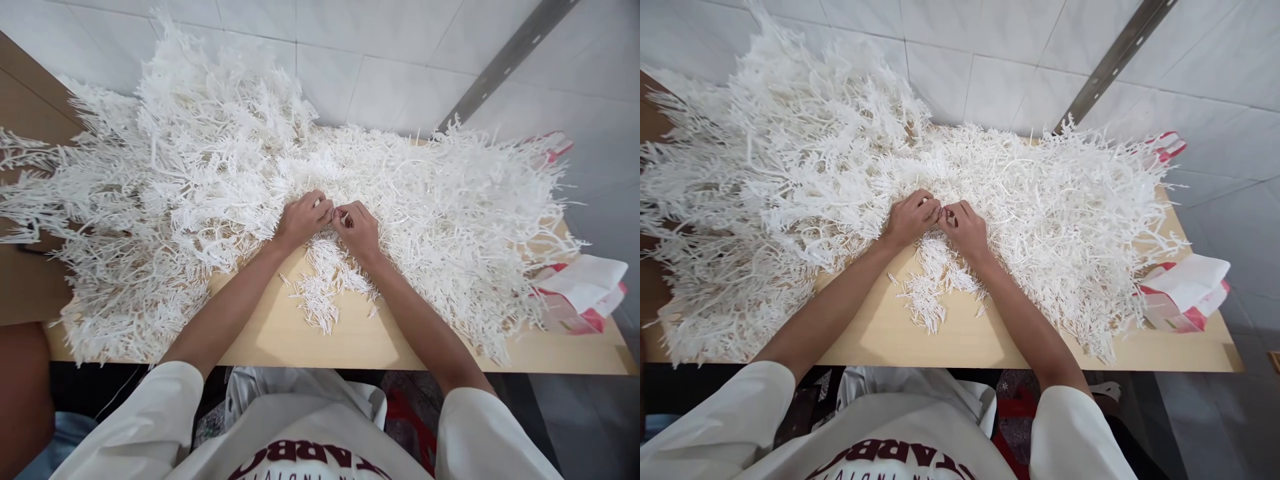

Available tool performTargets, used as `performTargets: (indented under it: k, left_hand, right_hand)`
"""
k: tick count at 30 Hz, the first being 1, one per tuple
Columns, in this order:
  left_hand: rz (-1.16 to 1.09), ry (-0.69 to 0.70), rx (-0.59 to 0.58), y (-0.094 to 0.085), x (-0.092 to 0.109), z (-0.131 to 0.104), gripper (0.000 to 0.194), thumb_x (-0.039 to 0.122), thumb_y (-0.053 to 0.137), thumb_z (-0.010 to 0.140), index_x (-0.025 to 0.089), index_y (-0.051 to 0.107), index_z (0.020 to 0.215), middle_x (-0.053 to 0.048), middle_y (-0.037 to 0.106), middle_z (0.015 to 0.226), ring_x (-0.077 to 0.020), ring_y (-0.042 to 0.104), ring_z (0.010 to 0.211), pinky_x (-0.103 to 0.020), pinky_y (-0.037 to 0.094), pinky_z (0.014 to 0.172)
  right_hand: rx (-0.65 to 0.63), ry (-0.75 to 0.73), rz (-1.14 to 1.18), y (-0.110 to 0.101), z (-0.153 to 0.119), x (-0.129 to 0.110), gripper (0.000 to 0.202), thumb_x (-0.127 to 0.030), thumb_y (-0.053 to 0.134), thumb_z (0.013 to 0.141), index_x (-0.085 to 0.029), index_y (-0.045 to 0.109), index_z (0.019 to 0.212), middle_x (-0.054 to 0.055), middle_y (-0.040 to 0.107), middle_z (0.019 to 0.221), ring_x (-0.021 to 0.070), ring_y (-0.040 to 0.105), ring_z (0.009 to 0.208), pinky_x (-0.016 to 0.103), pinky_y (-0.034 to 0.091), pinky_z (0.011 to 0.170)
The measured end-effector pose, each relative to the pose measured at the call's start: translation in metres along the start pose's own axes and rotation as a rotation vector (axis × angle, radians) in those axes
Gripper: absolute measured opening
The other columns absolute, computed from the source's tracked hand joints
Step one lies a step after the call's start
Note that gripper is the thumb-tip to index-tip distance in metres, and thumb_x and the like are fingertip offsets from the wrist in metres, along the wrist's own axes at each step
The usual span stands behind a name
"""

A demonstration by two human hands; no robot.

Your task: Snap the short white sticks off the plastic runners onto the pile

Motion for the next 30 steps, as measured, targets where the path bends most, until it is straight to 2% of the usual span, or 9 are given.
performTargets:
  k: [8,10,13,16,18,20,22,25,30]
  left_hand:
    - [0.052,0.016,0.027,0.007,-0.001,-0.004,0.032,0.029,0.039,0.097,0.018,0.064,0.081,-0.006,0.065,0.083,-0.0138,0.056,0.073,-0.027,0.035,0.057]
    - [0.015,-0.039,0.037,0.008,-0.005,-0.003,0.029,0.026,0.041,0.096,0.017,0.062,0.078,-0.006,0.063,0.079,-0.0135,0.054,0.071,-0.027,0.035,0.057]
    - [0.011,-0.188,0.137,0.003,-0.013,-0.002,0.026,0.021,0.042,0.093,0.016,0.058,0.074,-0.005,0.059,0.075,-0.0112,0.049,0.062,-0.026,0.036,0.055]
    - [-0.015,-0.107,0.097,0.001,-0.009,0.0,0.027,0.025,0.039,0.095,0.015,0.059,0.079,-0.005,0.061,0.079,-0.01,0.049,0.06,-0.024,0.034,0.051]
    - [-0.057,-0.022,0.033,-0.001,-0.003,0.0,0.03,0.028,0.036,0.098,0.016,0.061,0.087,-0.005,0.063,0.085,-0.0102,0.054,0.064,-0.024,0.034,0.051]
    - [-0.094,-0.025,0.008,-0.003,-0.001,0.0,0.031,0.031,0.034,0.099,0.016,0.061,0.094,-0.006,0.064,0.093,-0.0107,0.057,0.07,-0.023,0.036,0.053]
    - [-0.105,-0.041,-0.009,-0.005,-0.001,0.0,0.032,0.032,0.033,0.1,0.016,0.061,0.098,-0.007,0.064,0.097,-0.0108,0.058,0.073,-0.023,0.037,0.054]
    - [-0.077,-0.019,-0.007,-0.005,0.001,-0.001,0.032,0.033,0.035,0.1,0.018,0.063,0.097,-0.007,0.065,0.097,-0.0107,0.059,0.073,-0.024,0.037,0.054]
    - [-0.1,-0.072,-0.013,0.004,-0.004,-0.003,0.034,0.035,0.036,0.099,0.018,0.062,0.085,-0.006,0.064,0.089,-0.0131,0.057,0.074,-0.027,0.037,0.057]
  right_hand:
    - [-0.042,0.025,-0.075,0.002,-0.001,0.003,0.015,-0.022,0.05,0.085,-0.018,0.059,0.073,0.002,0.061,0.07,0.0092,0.049,0.058,0.023,0.04,0.055]
    - [-0.06,0.03,-0.083,0.002,-0.001,0.003,0.013,-0.02,0.052,0.081,-0.019,0.056,0.069,0.001,0.059,0.069,0.0087,0.047,0.057,0.023,0.039,0.054]
    - [-0.075,0.023,-0.063,0.001,-0.002,0.0,0.011,-0.018,0.054,0.079,-0.018,0.055,0.067,0.0,0.059,0.068,0.0082,0.048,0.056,0.022,0.038,0.052]
    - [-0.034,0.053,0.018,-0.002,-0.002,0.0,0.011,-0.018,0.051,0.084,-0.018,0.062,0.083,0.001,0.065,0.08,0.0071,0.051,0.055,0.022,0.043,0.054]
    - [-0.021,0.096,0.078,-0.003,0.0,0.002,0.021,-0.019,0.049,0.087,-0.019,0.063,0.102,0.004,0.066,0.095,0.0059,0.051,0.054,0.023,0.046,0.055]
    - [-0.041,0.12,0.115,-0.003,0.001,0.003,0.029,-0.024,0.049,0.089,-0.021,0.06,0.116,0.005,0.065,0.104,0.0058,0.052,0.054,0.023,0.048,0.056]
    - [-0.07,0.112,0.106,-0.002,0.002,0.003,0.028,-0.031,0.05,0.093,-0.023,0.059,0.119,0.004,0.065,0.104,0.0067,0.054,0.057,0.024,0.047,0.058]
    - [-0.076,0.096,0.059,-0.002,0.002,0.002,0.023,-0.036,0.046,0.097,-0.021,0.062,0.104,0.003,0.067,0.094,0.008,0.055,0.061,0.024,0.045,0.059]
    - [-0.104,0.061,-0.042,0.003,0.001,0.002,0.024,-0.03,0.046,0.094,-0.019,0.058,0.077,-0.001,0.06,0.068,0.009,0.048,0.057,0.023,0.035,0.053]
Point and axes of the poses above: each hand's wrist, its own z-axis towards the middle knuckle, its own y-axis out of the palm, x = y × z, the point moved 4 cm from there along z, towards the middle knuckle
